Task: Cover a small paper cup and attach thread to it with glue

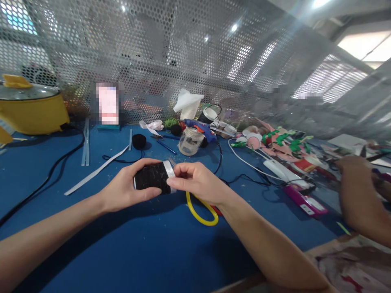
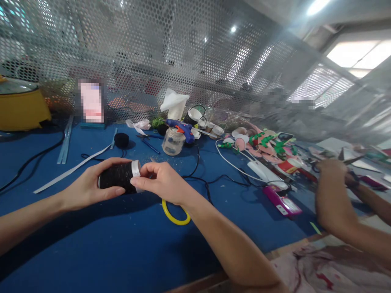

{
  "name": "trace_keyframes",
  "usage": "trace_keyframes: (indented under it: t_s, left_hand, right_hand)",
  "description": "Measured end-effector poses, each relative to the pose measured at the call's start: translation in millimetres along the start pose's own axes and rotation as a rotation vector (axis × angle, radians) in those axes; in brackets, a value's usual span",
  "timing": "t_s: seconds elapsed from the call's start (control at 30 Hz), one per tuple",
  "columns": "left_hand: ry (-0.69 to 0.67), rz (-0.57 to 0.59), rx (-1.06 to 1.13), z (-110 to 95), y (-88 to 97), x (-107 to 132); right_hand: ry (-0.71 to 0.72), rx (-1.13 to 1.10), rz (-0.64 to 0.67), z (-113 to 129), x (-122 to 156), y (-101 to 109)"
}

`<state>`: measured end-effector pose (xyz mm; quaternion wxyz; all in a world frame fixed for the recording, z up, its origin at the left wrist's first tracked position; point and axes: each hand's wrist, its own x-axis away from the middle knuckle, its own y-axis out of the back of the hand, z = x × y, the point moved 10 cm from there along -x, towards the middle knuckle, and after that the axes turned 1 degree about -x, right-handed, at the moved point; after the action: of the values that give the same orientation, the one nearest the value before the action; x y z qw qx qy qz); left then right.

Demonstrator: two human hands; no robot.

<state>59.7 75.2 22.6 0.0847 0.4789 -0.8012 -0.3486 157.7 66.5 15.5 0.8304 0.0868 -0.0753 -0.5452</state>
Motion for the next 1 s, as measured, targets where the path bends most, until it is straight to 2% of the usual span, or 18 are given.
trace_keyframes:
  t_s: [0.53, 1.0]
  left_hand:
    - [-0.045, -0.020, -0.076, -4.0, 3.8, 1.1]
    - [-0.043, -0.025, -0.084, -4.5, 3.9, 0.8]
  right_hand:
    - [-0.016, -0.018, 0.066, -1.6, 0.4, -2.2]
    - [-0.028, 0.033, 0.034, -2.0, 0.8, 0.8]
